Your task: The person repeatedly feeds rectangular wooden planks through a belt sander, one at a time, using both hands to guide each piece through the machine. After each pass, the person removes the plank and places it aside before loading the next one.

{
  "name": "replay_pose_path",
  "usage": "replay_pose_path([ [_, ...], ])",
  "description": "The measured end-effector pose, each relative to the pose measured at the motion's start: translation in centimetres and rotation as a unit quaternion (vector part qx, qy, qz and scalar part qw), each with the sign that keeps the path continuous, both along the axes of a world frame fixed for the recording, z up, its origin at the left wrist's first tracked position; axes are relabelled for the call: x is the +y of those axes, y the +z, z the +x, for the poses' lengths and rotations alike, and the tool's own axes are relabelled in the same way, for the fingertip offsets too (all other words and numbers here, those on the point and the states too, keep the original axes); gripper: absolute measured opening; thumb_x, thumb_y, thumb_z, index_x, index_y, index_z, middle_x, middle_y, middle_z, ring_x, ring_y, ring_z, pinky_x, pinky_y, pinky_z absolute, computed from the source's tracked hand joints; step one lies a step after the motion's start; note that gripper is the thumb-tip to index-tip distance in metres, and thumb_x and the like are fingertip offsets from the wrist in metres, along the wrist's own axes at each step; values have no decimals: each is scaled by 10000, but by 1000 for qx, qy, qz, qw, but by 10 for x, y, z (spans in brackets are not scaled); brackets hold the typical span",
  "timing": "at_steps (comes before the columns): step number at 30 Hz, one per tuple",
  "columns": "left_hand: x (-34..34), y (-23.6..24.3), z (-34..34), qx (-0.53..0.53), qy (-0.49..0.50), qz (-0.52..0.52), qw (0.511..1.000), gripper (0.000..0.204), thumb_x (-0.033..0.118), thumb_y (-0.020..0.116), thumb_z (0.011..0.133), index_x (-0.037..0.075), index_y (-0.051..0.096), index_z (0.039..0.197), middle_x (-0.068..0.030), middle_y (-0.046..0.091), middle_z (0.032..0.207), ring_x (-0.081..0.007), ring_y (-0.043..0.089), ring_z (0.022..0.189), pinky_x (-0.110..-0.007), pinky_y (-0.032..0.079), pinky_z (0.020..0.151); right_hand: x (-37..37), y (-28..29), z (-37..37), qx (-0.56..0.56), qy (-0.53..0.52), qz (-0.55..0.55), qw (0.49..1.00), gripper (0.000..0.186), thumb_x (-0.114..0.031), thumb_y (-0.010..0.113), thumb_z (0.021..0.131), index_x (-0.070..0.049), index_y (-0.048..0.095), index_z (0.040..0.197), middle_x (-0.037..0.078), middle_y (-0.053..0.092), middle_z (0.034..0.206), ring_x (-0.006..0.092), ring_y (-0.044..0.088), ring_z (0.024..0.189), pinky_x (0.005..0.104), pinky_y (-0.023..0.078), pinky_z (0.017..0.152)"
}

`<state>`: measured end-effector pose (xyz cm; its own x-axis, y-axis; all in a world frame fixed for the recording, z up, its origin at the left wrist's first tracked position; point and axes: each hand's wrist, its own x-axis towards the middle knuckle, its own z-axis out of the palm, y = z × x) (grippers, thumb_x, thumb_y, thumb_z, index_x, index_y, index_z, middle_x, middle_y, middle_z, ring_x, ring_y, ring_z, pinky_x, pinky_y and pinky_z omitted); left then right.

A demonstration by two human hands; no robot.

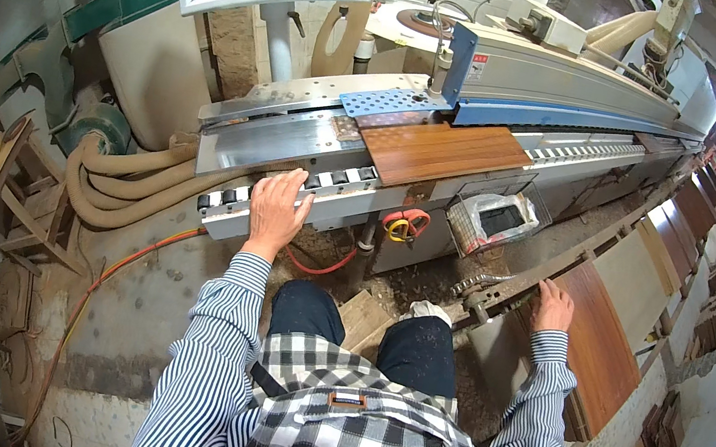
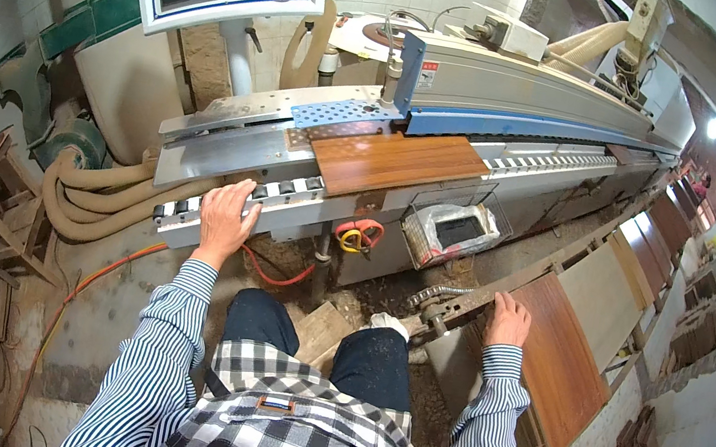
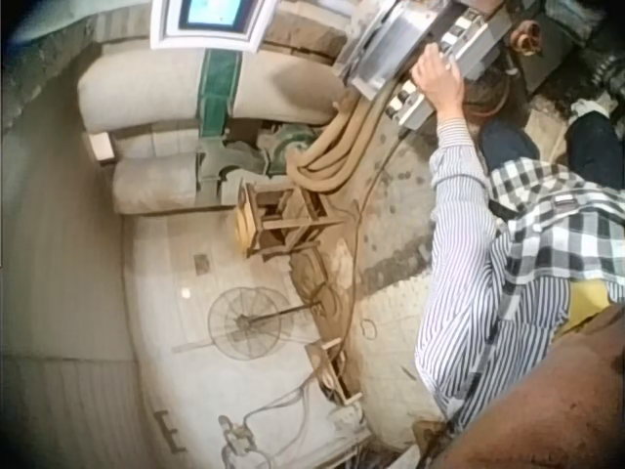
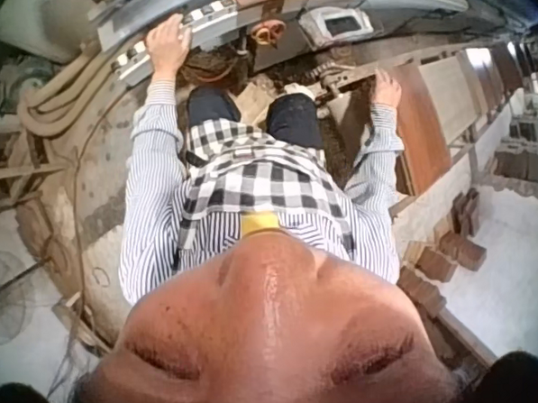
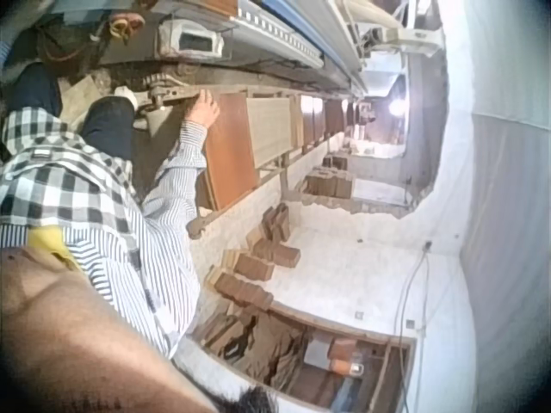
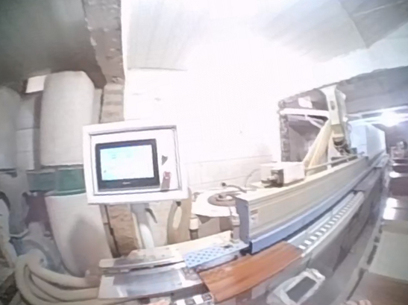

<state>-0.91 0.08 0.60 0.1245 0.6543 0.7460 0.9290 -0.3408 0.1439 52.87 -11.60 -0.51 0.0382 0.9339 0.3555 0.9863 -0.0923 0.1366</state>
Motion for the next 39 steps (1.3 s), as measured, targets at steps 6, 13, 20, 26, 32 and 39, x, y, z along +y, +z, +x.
replay_pose_path([
  [6,-1,0,-1,1,6,0,1000,408,282,692,849,85,604,1196,-68,640,1208,-237,573,1137,-416,378,1011,-8,-10,-4,2,31,69,997,348,-69,658,756,-106,633,1100,59,627,1170,292,567,1002,409,463,854],
  [13,0,-3,-1,-7,9,-1,1000,401,283,698,845,93,607,1186,-62,641,1205,-232,574,1135,-413,378,1011,-68,1,-33,55,80,152,984,250,-68,645,795,-75,634,1045,95,642,1093,297,578,970,409,465,861],
  [20,-1,-1,-1,-10,13,-4,1000,397,285,696,847,94,608,1184,-63,642,1203,-235,580,1122,-414,374,1015,-118,-46,-13,750,-178,169,614,377,-422,632,931,-48,673,962,29,667,720,96,586,578,259,478,526],
  [26,0,-2,1,-14,9,-4,1000,395,285,691,850,94,608,1185,-64,642,1201,-236,578,1123,-415,370,1015,-123,-61,25,826,-207,289,438,398,-480,648,906,-82,661,918,-23,662,693,55,563,553,212,434,510],
  [32,0,-2,0,-10,6,3,1000,389,279,688,849,90,607,1180,-65,642,1196,-237,577,1122,-411,373,1010,-123,-53,-35,869,-118,234,420,385,-385,587,971,-7,655,970,22,660,715,68,561,565,202,442,505],
  [39,-2,1,-2,-9,4,0,1000,389,278,685,852,84,604,1180,-66,642,1195,-239,576,1120,-412,377,1008,-156,-45,-36,857,-181,343,340,391,-491,626,911,-104,624,967,28,657,743,125,576,592,262,477,564],
])
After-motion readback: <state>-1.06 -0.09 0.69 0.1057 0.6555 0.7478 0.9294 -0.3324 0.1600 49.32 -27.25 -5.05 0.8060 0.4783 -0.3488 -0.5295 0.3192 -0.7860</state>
